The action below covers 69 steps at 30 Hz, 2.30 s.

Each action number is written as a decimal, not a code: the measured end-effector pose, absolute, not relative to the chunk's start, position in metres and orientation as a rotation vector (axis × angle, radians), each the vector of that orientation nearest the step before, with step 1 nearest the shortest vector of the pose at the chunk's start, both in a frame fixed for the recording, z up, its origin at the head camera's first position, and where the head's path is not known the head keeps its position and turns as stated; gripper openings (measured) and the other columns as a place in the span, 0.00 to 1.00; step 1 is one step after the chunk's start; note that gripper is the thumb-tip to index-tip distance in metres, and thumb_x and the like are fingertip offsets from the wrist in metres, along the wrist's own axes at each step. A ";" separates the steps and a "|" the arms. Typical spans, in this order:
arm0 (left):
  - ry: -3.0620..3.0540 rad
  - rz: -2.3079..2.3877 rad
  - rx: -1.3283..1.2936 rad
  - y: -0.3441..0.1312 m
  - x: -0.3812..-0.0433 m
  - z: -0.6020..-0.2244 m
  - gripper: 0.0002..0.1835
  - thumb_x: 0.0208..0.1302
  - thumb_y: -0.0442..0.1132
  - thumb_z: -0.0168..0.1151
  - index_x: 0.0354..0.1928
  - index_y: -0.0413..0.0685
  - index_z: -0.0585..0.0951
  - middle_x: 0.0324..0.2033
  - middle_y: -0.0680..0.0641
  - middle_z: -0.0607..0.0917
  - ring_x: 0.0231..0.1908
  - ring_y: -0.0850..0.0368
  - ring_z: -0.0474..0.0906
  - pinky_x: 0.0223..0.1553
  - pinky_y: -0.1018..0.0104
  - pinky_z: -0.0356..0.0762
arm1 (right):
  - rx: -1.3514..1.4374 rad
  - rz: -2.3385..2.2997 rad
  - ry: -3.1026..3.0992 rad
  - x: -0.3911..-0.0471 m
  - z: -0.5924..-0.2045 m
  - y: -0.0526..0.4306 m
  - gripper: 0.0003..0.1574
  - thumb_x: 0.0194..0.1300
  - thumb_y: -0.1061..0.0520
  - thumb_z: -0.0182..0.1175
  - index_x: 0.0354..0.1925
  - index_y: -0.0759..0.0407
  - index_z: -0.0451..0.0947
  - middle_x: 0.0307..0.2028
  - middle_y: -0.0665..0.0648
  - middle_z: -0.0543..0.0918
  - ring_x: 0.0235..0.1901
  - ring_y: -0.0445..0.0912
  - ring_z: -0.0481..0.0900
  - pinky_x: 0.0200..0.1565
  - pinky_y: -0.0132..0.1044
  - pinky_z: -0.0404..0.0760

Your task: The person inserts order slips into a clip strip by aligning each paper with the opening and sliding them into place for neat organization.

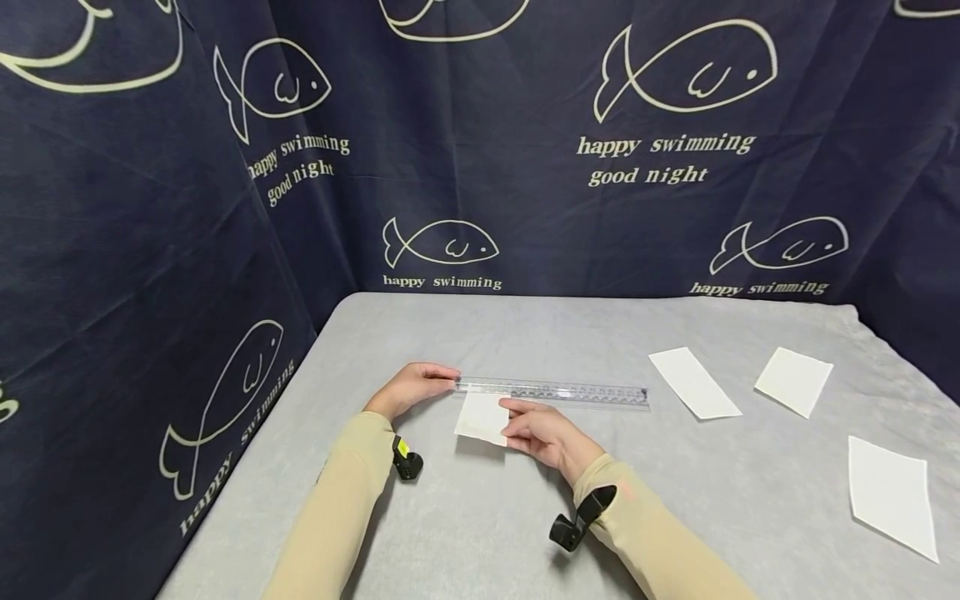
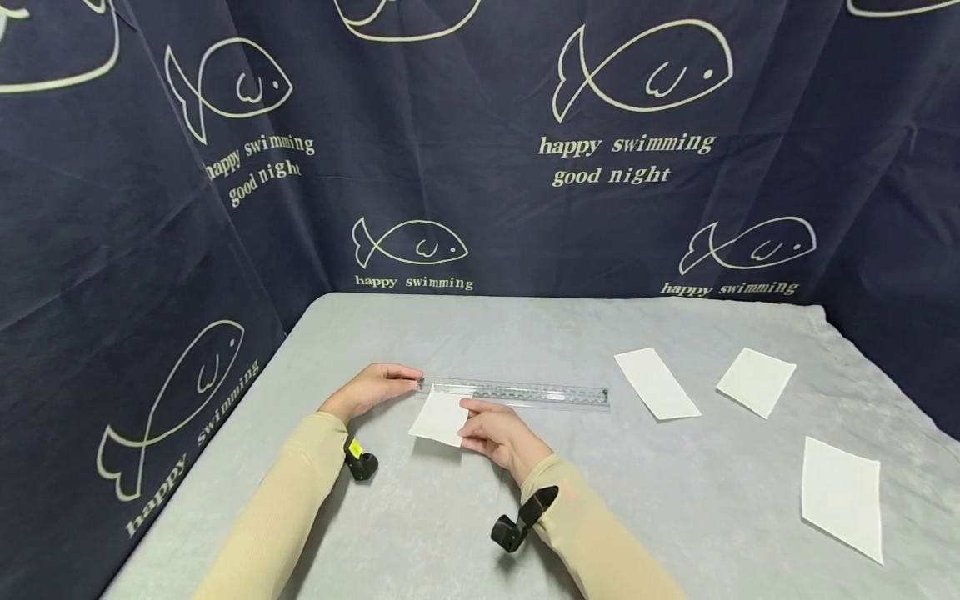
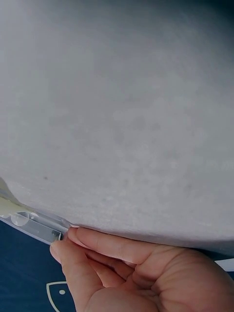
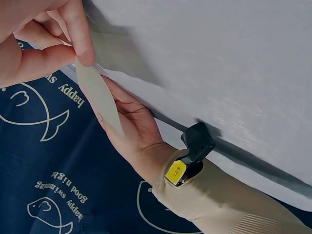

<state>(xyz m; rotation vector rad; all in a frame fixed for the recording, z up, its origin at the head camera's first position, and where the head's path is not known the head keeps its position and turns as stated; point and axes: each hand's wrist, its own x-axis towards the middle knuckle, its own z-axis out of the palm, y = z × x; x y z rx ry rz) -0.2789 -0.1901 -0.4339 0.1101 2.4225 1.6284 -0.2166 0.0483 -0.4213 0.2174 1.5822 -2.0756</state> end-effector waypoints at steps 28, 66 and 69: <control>2.399 1.633 0.151 -0.191 -0.276 -0.432 0.16 0.59 0.34 0.64 0.50 0.40 0.81 0.50 0.45 0.81 0.52 0.55 0.74 0.54 0.63 0.70 | 0.168 -2.074 1.583 -0.216 -0.423 0.061 0.41 0.52 0.81 0.49 0.65 0.72 0.58 0.49 0.58 0.67 0.33 0.42 0.78 0.35 0.32 0.79; 2.399 1.645 0.119 -0.191 -0.278 -0.433 0.14 0.58 0.34 0.65 0.48 0.42 0.83 0.48 0.46 0.81 0.51 0.56 0.75 0.53 0.64 0.70 | 0.210 -2.096 1.478 -0.214 -0.419 0.070 0.41 0.54 0.81 0.47 0.67 0.70 0.56 0.50 0.58 0.75 0.35 0.42 0.79 0.37 0.30 0.79; 2.400 1.646 0.125 -0.191 -0.277 -0.432 0.14 0.59 0.34 0.65 0.48 0.41 0.83 0.48 0.46 0.81 0.50 0.56 0.75 0.52 0.64 0.71 | 0.209 -2.099 1.479 -0.214 -0.420 0.071 0.41 0.54 0.81 0.47 0.67 0.70 0.55 0.56 0.59 0.71 0.35 0.42 0.79 0.37 0.31 0.79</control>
